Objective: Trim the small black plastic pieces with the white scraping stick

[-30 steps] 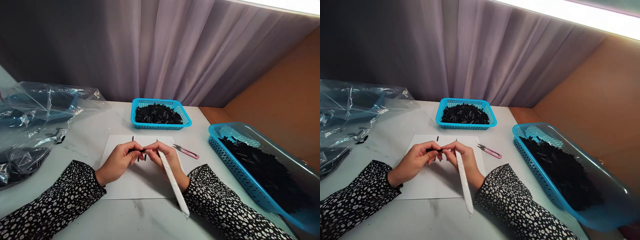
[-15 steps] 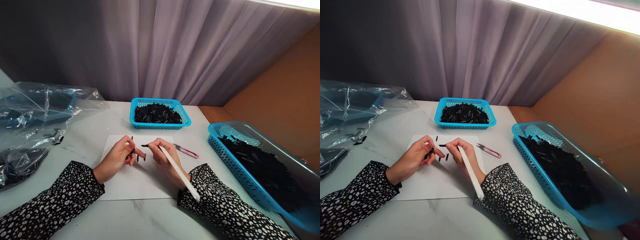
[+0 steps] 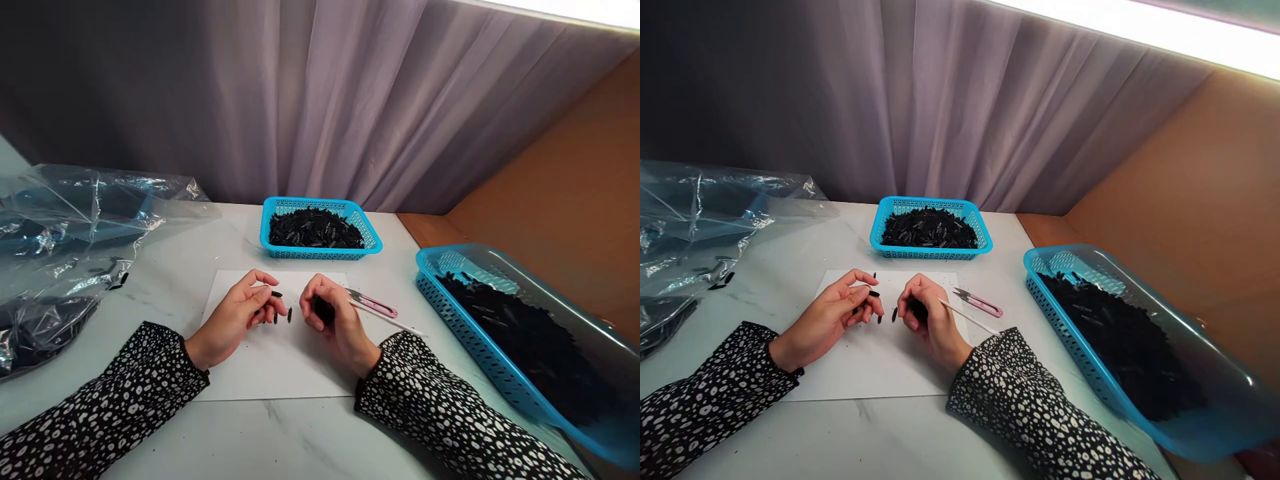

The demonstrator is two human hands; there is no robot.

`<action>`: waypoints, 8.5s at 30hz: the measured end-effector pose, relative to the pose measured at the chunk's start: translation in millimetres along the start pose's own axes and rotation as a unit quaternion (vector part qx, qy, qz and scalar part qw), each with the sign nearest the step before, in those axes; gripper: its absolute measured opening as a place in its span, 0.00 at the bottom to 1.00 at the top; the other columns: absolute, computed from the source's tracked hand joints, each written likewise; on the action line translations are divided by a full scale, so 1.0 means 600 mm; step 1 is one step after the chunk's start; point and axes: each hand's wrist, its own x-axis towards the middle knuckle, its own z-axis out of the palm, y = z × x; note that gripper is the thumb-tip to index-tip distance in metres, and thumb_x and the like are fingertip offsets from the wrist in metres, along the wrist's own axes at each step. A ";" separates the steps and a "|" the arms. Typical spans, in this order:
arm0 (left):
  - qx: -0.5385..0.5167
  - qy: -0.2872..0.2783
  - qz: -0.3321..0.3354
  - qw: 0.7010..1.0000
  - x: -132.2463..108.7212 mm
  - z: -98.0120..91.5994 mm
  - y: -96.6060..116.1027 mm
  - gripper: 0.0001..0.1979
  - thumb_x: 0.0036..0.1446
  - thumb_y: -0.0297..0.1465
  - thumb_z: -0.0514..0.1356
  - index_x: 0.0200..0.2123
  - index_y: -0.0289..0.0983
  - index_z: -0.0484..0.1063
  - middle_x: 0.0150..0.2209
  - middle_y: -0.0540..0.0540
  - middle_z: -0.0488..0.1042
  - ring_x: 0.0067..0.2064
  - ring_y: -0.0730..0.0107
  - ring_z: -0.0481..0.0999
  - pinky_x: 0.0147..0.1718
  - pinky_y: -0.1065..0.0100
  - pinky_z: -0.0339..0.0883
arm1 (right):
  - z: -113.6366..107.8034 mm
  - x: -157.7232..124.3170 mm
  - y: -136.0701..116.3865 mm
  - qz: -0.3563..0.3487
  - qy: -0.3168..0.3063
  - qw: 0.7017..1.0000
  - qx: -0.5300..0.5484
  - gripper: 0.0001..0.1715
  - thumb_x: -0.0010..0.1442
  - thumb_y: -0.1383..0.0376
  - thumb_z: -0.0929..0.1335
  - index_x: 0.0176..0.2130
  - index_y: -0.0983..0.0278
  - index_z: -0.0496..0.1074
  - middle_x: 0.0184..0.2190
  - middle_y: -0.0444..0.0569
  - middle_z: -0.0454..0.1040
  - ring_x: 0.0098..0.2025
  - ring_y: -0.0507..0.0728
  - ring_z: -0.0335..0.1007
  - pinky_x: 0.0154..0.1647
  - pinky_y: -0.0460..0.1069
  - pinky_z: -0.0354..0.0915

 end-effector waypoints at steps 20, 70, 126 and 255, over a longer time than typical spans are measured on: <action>0.098 0.026 0.090 0.991 0.000 0.000 -0.016 0.07 0.63 0.31 0.56 0.45 0.41 0.65 0.42 0.47 0.75 0.32 0.72 0.72 0.30 0.66 0.60 | -0.003 0.009 0.011 -0.053 0.033 0.990 -0.129 0.23 0.54 0.46 0.75 0.31 0.63 0.77 0.16 0.36 0.54 0.20 0.49 0.44 0.20 0.47 0.43; 0.029 0.047 0.036 0.998 -0.002 0.007 -0.004 0.20 0.50 0.47 0.71 0.29 0.36 0.73 0.27 0.51 0.74 0.26 0.76 0.61 0.27 0.70 0.56 | 0.000 0.007 0.007 -0.108 -0.013 0.976 -0.187 0.11 0.54 0.60 0.75 0.37 0.62 0.79 0.18 0.38 0.65 0.21 0.50 0.55 0.24 0.47 0.56; 0.020 -0.028 0.027 0.999 -0.005 0.005 -0.007 0.21 0.57 0.51 0.65 0.30 0.39 0.67 0.25 0.46 0.81 0.25 0.67 0.77 0.24 0.69 0.61 | -0.002 0.004 0.011 -0.111 -0.023 0.970 -0.217 0.08 0.57 0.60 0.73 0.35 0.61 0.80 0.22 0.43 0.71 0.25 0.53 0.63 0.30 0.50 0.61; 0.033 0.112 0.175 0.978 -0.003 0.001 -0.022 0.03 0.51 0.29 0.71 0.30 0.39 0.81 0.29 0.50 0.79 0.33 0.71 0.75 0.33 0.72 0.69 | -0.009 -0.018 -0.001 -0.454 -0.060 0.792 -0.404 0.07 0.66 0.72 0.68 0.39 0.60 0.69 0.45 0.53 0.83 0.42 0.59 0.80 0.44 0.58 0.68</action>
